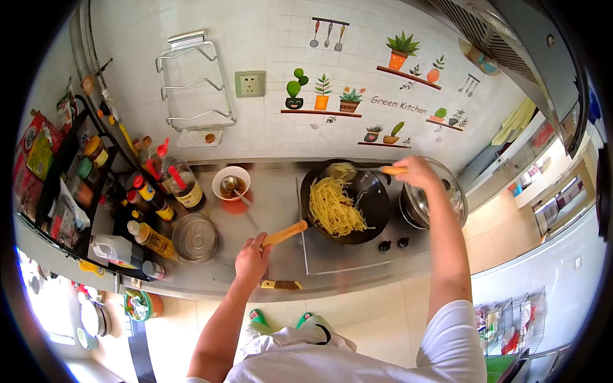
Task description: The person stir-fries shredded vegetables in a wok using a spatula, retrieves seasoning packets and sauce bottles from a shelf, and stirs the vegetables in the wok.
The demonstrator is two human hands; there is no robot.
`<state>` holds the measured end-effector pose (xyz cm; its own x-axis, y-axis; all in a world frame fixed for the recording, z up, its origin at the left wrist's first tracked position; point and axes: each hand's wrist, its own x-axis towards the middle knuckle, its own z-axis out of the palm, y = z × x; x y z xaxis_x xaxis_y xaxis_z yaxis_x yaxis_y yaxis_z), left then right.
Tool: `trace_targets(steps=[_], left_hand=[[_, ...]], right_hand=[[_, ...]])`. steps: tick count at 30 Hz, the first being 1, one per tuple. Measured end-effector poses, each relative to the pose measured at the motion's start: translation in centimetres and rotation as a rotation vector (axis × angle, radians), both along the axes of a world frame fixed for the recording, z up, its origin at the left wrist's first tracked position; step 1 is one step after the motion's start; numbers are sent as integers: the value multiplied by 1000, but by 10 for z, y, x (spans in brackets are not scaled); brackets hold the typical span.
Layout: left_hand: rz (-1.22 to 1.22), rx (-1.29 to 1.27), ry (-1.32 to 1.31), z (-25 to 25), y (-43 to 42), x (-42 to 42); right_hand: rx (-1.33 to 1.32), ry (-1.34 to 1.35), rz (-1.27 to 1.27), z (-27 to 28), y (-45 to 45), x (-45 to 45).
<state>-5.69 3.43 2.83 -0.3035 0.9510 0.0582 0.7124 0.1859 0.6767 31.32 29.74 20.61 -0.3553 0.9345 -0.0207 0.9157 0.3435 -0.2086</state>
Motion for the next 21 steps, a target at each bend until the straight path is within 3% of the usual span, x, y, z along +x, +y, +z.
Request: trace_targets(steps=[5,14,18,19,21], left_hand=[[2,8,-3,-3,1,-2],[-2,36,-34,0,0,-2],[-13,38,-35,-1,0,-4],[-15,36,-38,-1,0,-4],[-19,38,-42,-1,1,-3]], right_hand=[[-216,-13,105,17,-41,-22],[168,-285,157,90,-152,4],[165,-286,55,76,-189,13],[125,-197,44,67,-196,10],[202,-268,77,25,-194,14]])
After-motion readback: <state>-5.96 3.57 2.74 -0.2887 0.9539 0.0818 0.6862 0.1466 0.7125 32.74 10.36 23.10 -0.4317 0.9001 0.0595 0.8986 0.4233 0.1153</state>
